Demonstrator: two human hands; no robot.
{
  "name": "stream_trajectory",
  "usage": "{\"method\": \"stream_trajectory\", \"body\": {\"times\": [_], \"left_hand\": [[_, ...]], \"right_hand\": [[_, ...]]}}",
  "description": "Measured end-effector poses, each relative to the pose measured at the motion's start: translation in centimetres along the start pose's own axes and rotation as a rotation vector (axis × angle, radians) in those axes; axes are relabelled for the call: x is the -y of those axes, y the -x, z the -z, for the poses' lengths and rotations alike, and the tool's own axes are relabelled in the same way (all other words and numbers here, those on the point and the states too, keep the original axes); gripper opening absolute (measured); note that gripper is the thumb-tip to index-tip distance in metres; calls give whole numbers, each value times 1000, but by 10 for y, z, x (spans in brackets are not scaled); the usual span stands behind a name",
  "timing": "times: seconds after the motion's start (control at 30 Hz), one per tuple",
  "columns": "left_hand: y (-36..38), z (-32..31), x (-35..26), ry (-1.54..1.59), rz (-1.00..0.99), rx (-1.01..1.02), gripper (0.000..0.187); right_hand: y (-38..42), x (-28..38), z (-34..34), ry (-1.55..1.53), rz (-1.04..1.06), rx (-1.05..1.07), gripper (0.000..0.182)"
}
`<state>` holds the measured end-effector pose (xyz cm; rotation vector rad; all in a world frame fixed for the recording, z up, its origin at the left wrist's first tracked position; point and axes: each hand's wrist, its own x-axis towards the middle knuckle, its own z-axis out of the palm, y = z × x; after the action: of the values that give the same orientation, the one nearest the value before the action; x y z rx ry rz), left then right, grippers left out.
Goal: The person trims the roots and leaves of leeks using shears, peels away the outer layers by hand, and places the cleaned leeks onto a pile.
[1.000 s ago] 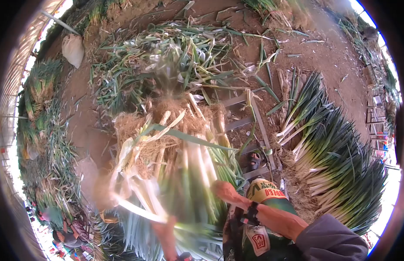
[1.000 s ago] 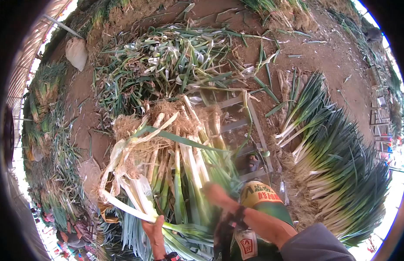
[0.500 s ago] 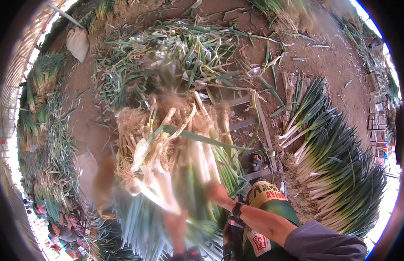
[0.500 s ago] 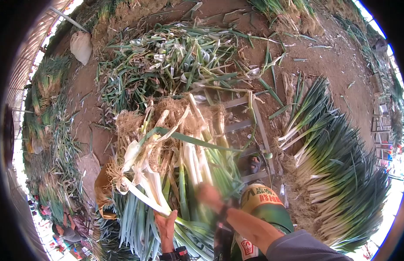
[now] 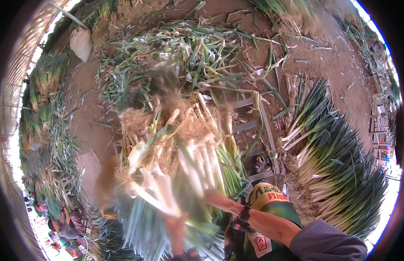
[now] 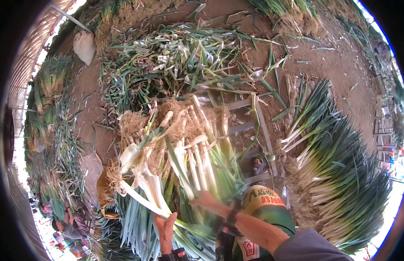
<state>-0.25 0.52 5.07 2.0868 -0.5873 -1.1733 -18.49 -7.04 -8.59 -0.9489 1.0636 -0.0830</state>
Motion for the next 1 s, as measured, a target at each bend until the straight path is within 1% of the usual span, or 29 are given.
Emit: {"method": "stream_trajectory", "body": {"times": [0.1, 0.13, 0.23, 0.3, 0.33, 0.37, 0.4, 0.43, 0.47, 0.5, 0.53, 0.6, 0.67, 0.7, 0.73, 0.77, 0.83, 0.87, 0.9, 0.97, 1.0], "left_hand": [[2, 8, -6, 25, -16, 7, 91], [3, 9, -9, 44, 5, -8, 90], [-1, 20, 4, -43, -58, -63, 88], [-2, 26, 6, 17, 12, -18, 87], [2, 25, -9, 76, 43, 3, 87], [4, 26, -17, 133, 73, 19, 87], [1, 30, -9, 55, 84, 8, 86], [4, 25, -24, 38, 34, 16, 83], [4, 23, -28, 37, 94, 43, 83], [3, 20, -29, 38, 154, 70, 83], [4, 9, -27, 107, -60, -18, 47], [3, 8, -20, 3, 58, 30, 59], [1, 7, -19, -35, 157, 77, 75], [0, 7, -18, -55, 205, 102, 83], [-1, 6, -12, -32, 202, 100, 83], [-3, 5, -3, -9, 144, 103, 83], [-7, 2, 13, 36, 30, 113, 82], [-8, -1, 18, 50, 9, 108, 82], [-8, -4, 14, 72, -4, 102, 77], [-7, -10, 4, 117, -32, 92, 68], [-5, -13, -1, 130, -27, 75, 56]], "right_hand": [[17, 6, 5, -67, -16, 21, 39], [24, 13, 5, -49, -19, 12, 40], [35, 39, 5, 3, -24, -11, 41], [33, 40, 1, 41, -82, 31, 45], [34, 43, -1, 60, -109, 55, 48], [34, 46, -4, 99, -101, 61, 50], [35, 50, -8, 138, -89, 71, 53], [36, 54, -12, 175, -79, 82, 56], [28, 36, -24, 51, 55, 111, 60], [19, 17, -33, 42, 97, 138, 59], [14, 6, -40, 34, 138, 163, 58], [6, -10, -51, 16, 215, 207, 55], [1, -19, -60, -3, 290, 246, 53], [30, 41, -35, 89, 105, 341, 51], [62, 109, -8, 202, -71, 444, 50], [59, 103, -14, 236, -7, 417, 46], [44, 66, -38, 303, 121, 357, 40], [35, 45, -51, 335, 186, 327, 37], [29, 30, -62, 365, 251, 297, 34], [33, 41, -63, 362, 307, 268, 31], [38, 44, -61, 330, 295, 270, 31]]}}
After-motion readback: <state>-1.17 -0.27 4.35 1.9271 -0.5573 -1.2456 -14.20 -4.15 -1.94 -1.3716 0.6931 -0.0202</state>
